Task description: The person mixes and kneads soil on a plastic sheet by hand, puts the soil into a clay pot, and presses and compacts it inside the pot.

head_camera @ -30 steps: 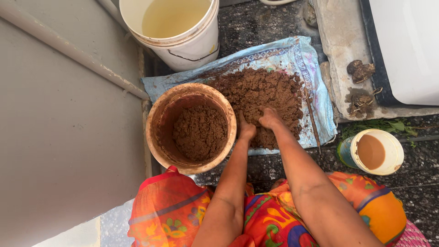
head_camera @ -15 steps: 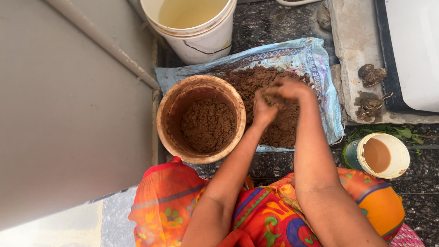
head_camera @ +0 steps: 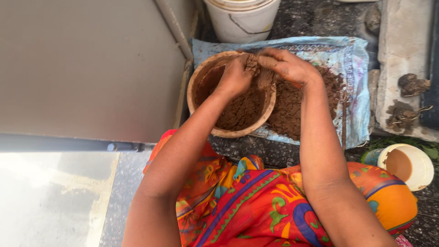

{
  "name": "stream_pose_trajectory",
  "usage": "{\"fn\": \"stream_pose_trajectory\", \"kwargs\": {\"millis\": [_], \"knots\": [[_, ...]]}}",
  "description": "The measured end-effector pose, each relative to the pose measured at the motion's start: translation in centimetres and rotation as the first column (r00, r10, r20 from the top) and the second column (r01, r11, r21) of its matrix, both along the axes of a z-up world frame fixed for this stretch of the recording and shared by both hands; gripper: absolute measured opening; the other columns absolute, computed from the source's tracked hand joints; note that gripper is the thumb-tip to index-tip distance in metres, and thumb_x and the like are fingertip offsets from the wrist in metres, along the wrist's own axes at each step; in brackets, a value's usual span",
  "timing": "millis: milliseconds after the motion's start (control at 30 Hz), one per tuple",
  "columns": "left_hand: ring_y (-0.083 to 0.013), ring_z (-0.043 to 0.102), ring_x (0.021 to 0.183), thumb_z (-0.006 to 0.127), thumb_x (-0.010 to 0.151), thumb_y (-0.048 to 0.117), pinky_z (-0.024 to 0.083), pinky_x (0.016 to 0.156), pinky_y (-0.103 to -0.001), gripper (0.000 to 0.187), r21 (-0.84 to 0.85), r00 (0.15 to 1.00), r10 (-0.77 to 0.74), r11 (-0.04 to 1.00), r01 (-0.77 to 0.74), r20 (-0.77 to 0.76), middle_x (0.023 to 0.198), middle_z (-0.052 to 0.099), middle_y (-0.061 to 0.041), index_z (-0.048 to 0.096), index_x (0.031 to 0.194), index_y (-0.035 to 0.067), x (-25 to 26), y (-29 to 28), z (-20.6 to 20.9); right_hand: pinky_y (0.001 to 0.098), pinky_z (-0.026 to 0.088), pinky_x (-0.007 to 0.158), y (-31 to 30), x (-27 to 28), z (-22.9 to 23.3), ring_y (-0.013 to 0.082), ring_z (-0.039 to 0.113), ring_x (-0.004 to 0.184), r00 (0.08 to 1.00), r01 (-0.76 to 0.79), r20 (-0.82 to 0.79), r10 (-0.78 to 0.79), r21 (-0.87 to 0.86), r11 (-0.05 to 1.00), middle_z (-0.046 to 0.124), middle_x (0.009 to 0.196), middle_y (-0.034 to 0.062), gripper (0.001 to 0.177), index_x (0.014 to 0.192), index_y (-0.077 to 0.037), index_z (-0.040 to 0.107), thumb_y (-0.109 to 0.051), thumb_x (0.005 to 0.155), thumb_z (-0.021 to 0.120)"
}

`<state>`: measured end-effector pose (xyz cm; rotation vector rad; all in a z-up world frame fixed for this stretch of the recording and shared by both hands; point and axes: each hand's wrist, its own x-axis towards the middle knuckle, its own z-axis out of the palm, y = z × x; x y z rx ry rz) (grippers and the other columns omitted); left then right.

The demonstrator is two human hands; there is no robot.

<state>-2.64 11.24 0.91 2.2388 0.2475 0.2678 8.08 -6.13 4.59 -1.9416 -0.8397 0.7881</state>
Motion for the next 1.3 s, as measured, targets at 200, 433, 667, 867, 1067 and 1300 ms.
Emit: {"fn": "stream_pose_trajectory", "kwargs": {"millis": [200, 433, 667, 867, 1067, 1300], "knots": [[-0.0365, 0.067, 0.118, 0.072, 0.085, 0.005, 0.055, 0.101, -0.047, 0.042, 0.086, 0.94, -0.036, 0.994, 0.069, -0.338, 0.122, 0.072, -0.019, 0.07, 0.126, 0.012, -4.2, 0.5, 1.0, 0.043, 0.042, 0.115, 2.5, -0.4, -5.3, 0.0322, 0.054, 0.138, 0.977, -0.212, -0.071, 0.199, -0.309, 0.927, 0.052, 0.149, 0.0229, 0.099, 0.151, 0.0, 0.041, -0.052, 0.079, 0.085], [-0.0333, 0.068, 0.115, 0.073, 0.083, 0.004, 0.055, 0.101, -0.047, 0.046, 0.174, 0.908, 0.021, 0.983, 0.057, -0.418, 0.12, 0.072, -0.014, 0.07, 0.127, 0.018, -4.2, 0.5, 0.4, 0.047, 0.057, 0.102, 3.8, -1.7, -5.3, 0.0347, 0.073, 0.117, 0.95, -0.268, -0.035, 0.311, -0.599, 0.754, 0.081, 0.128, 0.0224, 0.078, 0.134, 0.001, 0.072, -0.045, 0.072, 0.084], [-0.0334, 0.07, 0.117, 0.071, 0.092, 0.008, 0.061, 0.096, -0.043, 0.031, 0.186, 0.677, -0.027, 0.953, 0.24, -0.735, 0.13, 0.069, -0.022, 0.073, 0.122, 0.001, -3.7, 1.6, -2.2, 0.0445, 0.054, 0.096, 5.9, -2.2, -9.7, 0.0252, 0.066, 0.108, 0.923, -0.248, 0.076, 0.376, -0.629, 0.736, 0.068, 0.123, 0.0188, 0.064, 0.128, 0.004, 0.062, -0.032, 0.08, 0.087], [-0.0305, 0.069, 0.118, 0.079, 0.089, 0.021, 0.059, 0.1, -0.04, 0.045, 0.165, 0.568, -0.055, 0.93, 0.329, -0.822, 0.133, 0.067, -0.02, 0.068, 0.127, 0.001, -4.6, 1.5, 1.6, 0.044, 0.059, 0.094, 7.3, -5.3, -6.6, 0.0287, 0.075, 0.103, 0.932, -0.29, -0.075, 0.354, -0.741, 0.606, 0.078, 0.116, 0.0212, 0.065, 0.119, 0.008, 0.073, -0.039, 0.076, 0.089], [-0.0337, 0.067, 0.121, 0.068, 0.091, 0.0, 0.061, 0.096, -0.044, 0.038, 0.214, 0.598, -0.018, 0.925, 0.314, -0.801, 0.133, 0.065, -0.021, 0.068, 0.129, 0.005, -3.9, 2.9, -1.0, 0.0416, 0.051, 0.107, 7.0, -4.1, -7.6, 0.0269, 0.066, 0.119, 0.939, -0.25, -0.01, 0.342, -0.703, 0.666, 0.066, 0.135, 0.016, 0.078, 0.138, -0.002, 0.058, -0.032, 0.074, 0.091], [-0.0312, 0.073, 0.113, 0.069, 0.091, 0.0, 0.063, 0.093, -0.043, 0.031, 0.286, 0.639, 0.038, 0.913, 0.29, -0.768, 0.125, 0.071, -0.02, 0.072, 0.122, 0.003, -3.5, 4.1, -1.4, 0.0428, 0.042, 0.118, 7.5, -3.1, -9.3, 0.0284, 0.059, 0.134, 0.945, -0.195, 0.089, 0.314, -0.616, 0.763, 0.06, 0.145, 0.0157, 0.073, 0.149, -0.009, 0.054, -0.033, 0.086, 0.081]]}}
